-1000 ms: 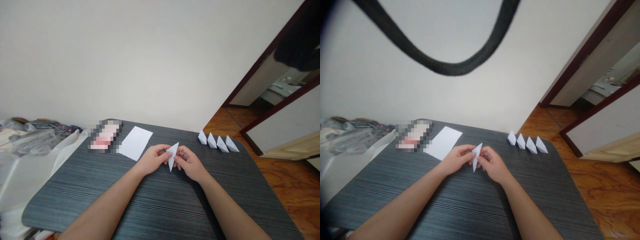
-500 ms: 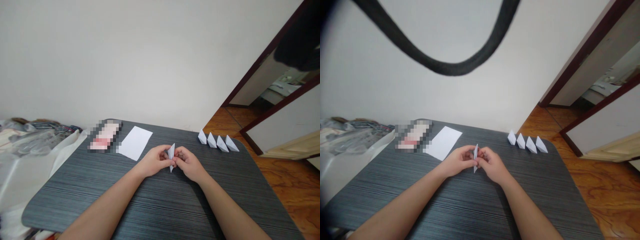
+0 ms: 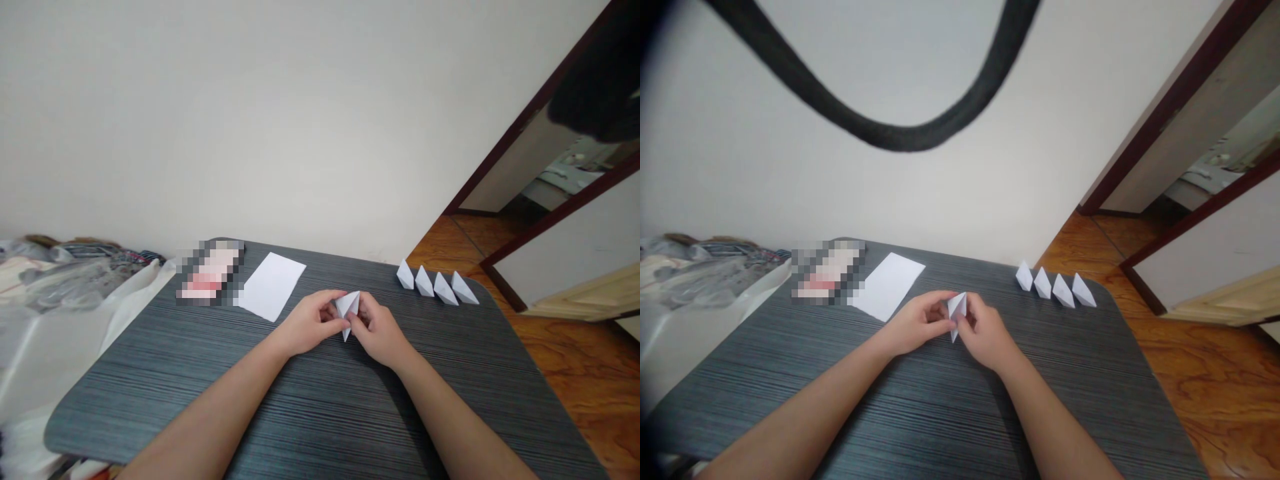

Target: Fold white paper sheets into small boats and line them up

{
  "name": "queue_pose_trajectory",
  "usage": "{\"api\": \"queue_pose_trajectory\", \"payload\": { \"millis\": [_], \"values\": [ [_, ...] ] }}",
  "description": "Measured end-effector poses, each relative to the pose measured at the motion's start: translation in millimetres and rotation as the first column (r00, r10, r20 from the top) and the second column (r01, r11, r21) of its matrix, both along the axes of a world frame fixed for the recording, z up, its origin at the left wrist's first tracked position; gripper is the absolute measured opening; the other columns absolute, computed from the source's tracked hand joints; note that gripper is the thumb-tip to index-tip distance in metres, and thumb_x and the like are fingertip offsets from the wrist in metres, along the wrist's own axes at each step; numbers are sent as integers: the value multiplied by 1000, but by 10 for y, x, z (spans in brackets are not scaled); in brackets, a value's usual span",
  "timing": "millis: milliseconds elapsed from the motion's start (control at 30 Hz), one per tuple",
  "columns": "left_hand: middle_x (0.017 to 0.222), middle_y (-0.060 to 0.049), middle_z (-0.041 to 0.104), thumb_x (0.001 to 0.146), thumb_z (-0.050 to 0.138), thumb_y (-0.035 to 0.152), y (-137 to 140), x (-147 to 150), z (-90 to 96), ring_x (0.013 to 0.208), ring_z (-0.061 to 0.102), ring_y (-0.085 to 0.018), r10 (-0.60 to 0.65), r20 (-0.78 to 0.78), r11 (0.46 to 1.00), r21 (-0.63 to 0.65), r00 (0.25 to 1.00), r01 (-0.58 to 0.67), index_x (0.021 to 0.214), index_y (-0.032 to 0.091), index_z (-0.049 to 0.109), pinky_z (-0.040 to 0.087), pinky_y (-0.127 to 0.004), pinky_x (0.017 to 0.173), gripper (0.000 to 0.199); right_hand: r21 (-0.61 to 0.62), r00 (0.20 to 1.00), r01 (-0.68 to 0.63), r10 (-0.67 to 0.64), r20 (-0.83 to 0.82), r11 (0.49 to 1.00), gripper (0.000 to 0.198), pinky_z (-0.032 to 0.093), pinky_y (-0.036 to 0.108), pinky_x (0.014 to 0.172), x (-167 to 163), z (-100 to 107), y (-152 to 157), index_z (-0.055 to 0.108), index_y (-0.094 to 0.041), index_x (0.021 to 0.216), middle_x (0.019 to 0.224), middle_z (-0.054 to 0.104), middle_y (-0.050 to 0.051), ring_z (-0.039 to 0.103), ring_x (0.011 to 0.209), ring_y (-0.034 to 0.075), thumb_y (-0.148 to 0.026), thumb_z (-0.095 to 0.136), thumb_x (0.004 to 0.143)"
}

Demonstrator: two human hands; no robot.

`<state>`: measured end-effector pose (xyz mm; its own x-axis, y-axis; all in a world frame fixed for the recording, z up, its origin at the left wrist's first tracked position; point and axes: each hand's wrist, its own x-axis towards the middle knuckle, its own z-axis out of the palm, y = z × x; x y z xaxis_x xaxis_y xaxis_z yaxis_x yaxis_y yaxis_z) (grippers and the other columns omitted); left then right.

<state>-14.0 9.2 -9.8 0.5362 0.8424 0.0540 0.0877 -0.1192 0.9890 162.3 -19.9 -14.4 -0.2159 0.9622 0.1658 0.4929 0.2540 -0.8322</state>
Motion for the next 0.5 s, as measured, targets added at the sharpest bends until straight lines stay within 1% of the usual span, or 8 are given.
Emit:
{"api": "queue_pose_trajectory", "payload": {
  "millis": [100, 200, 267, 333, 433, 500],
  "values": [
    [91, -7, 60, 75, 63, 28, -2, -2, 7, 80, 58, -16, -14, 19, 1000, -5, 1000, 14, 120, 14, 50, 47, -30, 74, 48, -22, 999, 0, -1, -38, 1000, 11, 43, 25, 57, -4, -25, 7, 51, -21, 96, 73, 59, 0, 57, 62, 15, -21, 47, 86],
    [97, -8, 61, 80, 57, 24, -2, -12, 36, 83, 58, -16, -13, 58, 1000, -3, 998, 13, 121, 16, 48, 47, -31, 76, 43, -53, 990, 2, -10, -140, 999, 22, 44, 25, 55, 7, -57, 26, 51, -22, 109, 76, 61, 1, 57, 59, 14, -22, 44, 87],
    [98, -8, 61, 82, 53, 19, -1, -19, 57, 82, 59, -16, -9, 86, 1000, -6, 996, 9, 121, 17, 46, 47, -31, 76, 40, -51, 983, -5, -4, -183, 999, 27, 45, 25, 56, 24, -65, 36, 52, -21, 114, 74, 61, 1, 57, 57, 13, -22, 43, 88],
    [103, -9, 59, 82, 51, 15, 3, -22, 70, 82, 59, -15, -11, 124, 1000, -14, 992, 13, 122, 17, 44, 47, -30, 75, 40, -34, 983, -14, 8, -186, 999, 28, 45, 26, 57, 44, -60, 39, 55, -21, 114, 70, 60, 1, 57, 57, 13, -22, 43, 89],
    [118, -10, 53, 80, 52, 11, 15, -15, 66, 88, 58, -15, 13, 191, 1000, -27, 982, -8, 118, 18, 45, 46, -30, 79, 39, -20, 985, -9, 5, -175, 1000, 28, 43, 25, 56, 69, -47, 31, 59, -20, 112, 64, 58, 0, 55, 56, 13, -22, 42, 89],
    [120, -10, 52, 81, 51, 13, 24, -9, 54, 88, 58, -14, 46, 217, 997, -75, 975, -30, 116, 19, 45, 47, -30, 79, 36, -15, 983, 3, -6, -182, 1000, 28, 42, 24, 54, 79, -47, 22, 60, -20, 111, 64, 58, 0, 54, 56, 12, -21, 42, 89]
  ]
}}
